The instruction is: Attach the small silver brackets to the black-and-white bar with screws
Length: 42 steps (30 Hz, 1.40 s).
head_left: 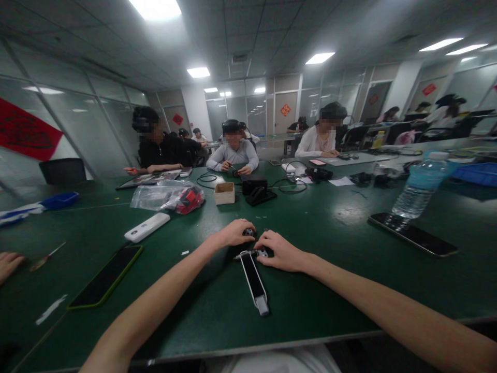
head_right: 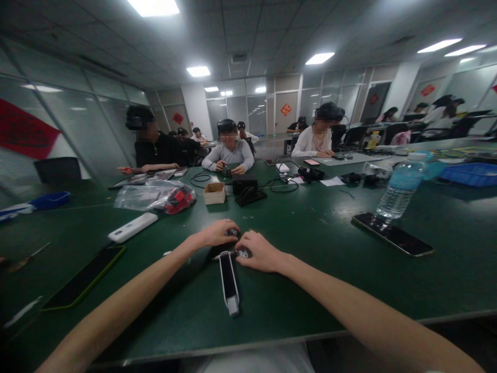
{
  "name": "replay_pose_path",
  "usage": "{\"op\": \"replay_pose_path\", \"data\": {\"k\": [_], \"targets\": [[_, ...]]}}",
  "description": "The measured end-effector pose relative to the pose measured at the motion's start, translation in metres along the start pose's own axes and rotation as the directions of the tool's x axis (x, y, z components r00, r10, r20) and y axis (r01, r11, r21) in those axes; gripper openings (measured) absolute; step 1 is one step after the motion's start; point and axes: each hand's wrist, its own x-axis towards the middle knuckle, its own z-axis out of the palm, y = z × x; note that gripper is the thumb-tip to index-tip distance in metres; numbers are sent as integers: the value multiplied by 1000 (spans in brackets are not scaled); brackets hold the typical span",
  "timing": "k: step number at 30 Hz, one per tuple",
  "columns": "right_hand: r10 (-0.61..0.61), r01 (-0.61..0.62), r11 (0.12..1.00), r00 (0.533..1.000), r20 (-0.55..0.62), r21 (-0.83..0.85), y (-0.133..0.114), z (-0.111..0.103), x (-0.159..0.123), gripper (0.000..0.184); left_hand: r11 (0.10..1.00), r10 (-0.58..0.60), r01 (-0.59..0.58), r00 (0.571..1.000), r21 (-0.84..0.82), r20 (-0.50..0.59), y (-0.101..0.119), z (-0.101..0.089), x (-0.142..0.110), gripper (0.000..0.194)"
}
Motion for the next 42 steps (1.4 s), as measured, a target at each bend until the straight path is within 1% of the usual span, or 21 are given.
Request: {"op": "replay_pose_path", "data": {"k": [4, 6, 9, 12, 13, 15, 19, 22, 33, 38, 42], "targets": [[-1, 1, 1000, 1000, 3, -10, 1, 1, 0, 24, 997, -65, 64, 998, 38, 18, -1, -6, -17, 24], [-1, 0, 1000, 1000, -1, -19, 0, 1, 0, 24, 994, -84, 84, 996, 64, 5, -2, -9, -31, 22], [2, -2, 1000, 1000, 8, -11, -2, -1, 0, 24, 988, -142, 139, 989, 72, 38, -3, -11, -58, 22], [7, -7, 1000, 1000, 15, 14, -2, -1, 0, 25, 982, -187, 186, 982, 40, 23, 0, -12, -86, 23], [12, -12, 1000, 1000, 16, 20, -1, 0, 0, 25, 979, -204, 204, 979, 26, 7, 2, -12, -93, 23], [26, -27, 999, 999, 24, 29, 0, 1, 0, 26, 972, -235, 235, 972, 3, 15, 9, -11, -102, 25], [42, -43, 999, 999, 32, 29, 1, 4, 0, 26, 974, -221, 221, 975, -43, 9, 23, -9, -105, 25], [39, -40, 999, 999, 37, 25, 0, 4, 1, 26, 975, -214, 213, 977, -58, -6, 29, -9, -103, 24], [55, -56, 998, 998, 44, 22, -3, 3, 0, 24, 974, -193, 189, 981, -125, -26, 41, -12, -106, 20], [34, -35, 999, 999, 32, 20, -4, 3, 1, 22, 973, -207, 202, 978, -115, -34, 43, -10, -105, 18], [34, -35, 999, 999, 34, 33, -4, 3, 1, 23, 970, -220, 213, 974, -113, -47, 44, -7, -104, 21]]}}
